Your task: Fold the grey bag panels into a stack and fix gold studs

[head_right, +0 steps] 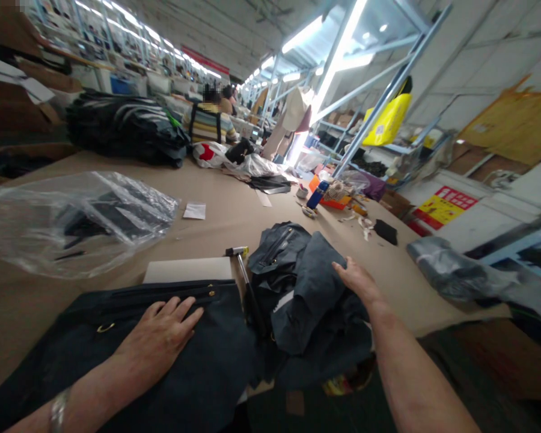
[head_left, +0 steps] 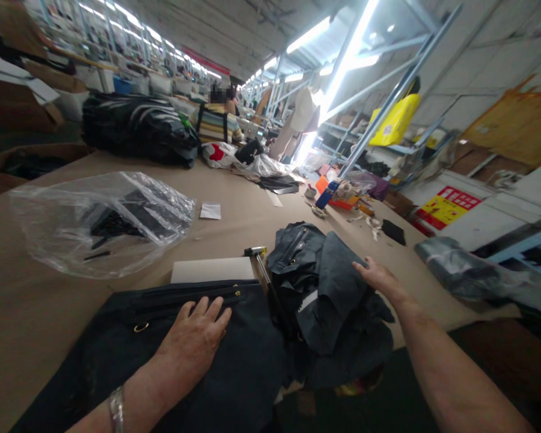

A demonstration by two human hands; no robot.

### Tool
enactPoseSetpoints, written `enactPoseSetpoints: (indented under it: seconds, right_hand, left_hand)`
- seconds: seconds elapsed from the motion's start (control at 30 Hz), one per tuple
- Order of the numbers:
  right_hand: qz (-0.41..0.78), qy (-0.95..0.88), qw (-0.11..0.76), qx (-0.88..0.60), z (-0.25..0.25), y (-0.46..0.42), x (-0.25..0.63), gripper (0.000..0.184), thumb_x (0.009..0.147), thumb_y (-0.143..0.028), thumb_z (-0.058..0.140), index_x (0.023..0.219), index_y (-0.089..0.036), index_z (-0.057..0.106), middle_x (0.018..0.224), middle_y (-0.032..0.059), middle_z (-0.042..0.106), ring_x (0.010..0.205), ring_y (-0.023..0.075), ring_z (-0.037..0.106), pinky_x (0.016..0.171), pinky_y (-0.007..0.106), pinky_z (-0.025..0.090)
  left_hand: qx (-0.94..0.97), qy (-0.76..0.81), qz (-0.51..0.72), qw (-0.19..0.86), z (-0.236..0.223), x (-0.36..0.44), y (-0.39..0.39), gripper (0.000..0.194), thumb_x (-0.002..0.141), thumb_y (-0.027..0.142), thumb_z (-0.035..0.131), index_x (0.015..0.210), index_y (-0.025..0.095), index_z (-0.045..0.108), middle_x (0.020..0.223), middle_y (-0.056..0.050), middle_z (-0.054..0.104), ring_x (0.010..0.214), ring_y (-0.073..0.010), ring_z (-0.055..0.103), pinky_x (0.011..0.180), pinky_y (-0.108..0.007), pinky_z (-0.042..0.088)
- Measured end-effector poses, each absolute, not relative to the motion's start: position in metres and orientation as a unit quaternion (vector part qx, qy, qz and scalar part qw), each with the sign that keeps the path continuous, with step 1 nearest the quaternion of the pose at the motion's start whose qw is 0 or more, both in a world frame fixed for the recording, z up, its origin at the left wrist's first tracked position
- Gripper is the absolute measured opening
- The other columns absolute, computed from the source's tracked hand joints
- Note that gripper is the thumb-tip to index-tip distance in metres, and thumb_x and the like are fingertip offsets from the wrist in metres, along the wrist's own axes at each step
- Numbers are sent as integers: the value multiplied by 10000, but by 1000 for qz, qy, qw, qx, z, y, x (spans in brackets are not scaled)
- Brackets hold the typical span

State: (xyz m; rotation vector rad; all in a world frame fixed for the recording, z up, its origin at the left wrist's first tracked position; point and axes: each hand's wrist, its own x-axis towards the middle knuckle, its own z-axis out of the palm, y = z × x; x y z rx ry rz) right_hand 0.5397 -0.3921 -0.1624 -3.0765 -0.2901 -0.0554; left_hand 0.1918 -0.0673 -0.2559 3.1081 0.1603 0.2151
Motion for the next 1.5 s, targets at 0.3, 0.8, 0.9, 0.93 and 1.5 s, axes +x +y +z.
enactPoseSetpoints:
  seconds: [0.3,0.8,0.9,0.93,1.5]
  right_hand:
    - [-51,-111,94,-988,-181,-408,529,286,812,-307,599,1045,-151,658,972,82,688,884,206,630,760,260,455]
    - [145,-301,439,-834,-110,-296,514,371,940,-410,385,1268,-243,428,1099,58,628,884,185,644,725,321,545]
    - [214,-337,524,-752,-114,-281,506,404,963,-377,350,1351,-273,310,1270,76,550,962,181,644,808,378,552]
    - [191,-333,490,-783,-117,-282,506,379,970,-354,332,1336,-257,335,1255,82,564,941,174,651,801,367,557]
    - [-16,-411,-44,-910,-164,-406,508,662,687,91,417,1264,-187,588,1309,107,536,1222,238,484,1041,386,408]
  left_hand:
    - [997,43,61,-3,-254,192,-67,389,909,157,440,1243,282,593,1336,-77,538,1188,-314,482,950,-493,368]
    - [997,36,65,-23,-252,191,-68,404,908,147,423,1255,275,587,1336,-82,538,1185,-316,488,947,-493,380]
    - [997,38,65,-24,-251,191,-68,395,911,159,436,1254,282,587,1339,-74,538,1193,-310,485,950,-484,381]
    - [997,38,64,-24,-251,191,-68,394,911,160,439,1254,282,587,1339,-75,538,1193,-311,486,949,-483,383]
    - [996,31,77,-38,-256,191,-68,409,901,149,428,1254,272,593,1331,-82,543,1173,-326,496,940,-494,388]
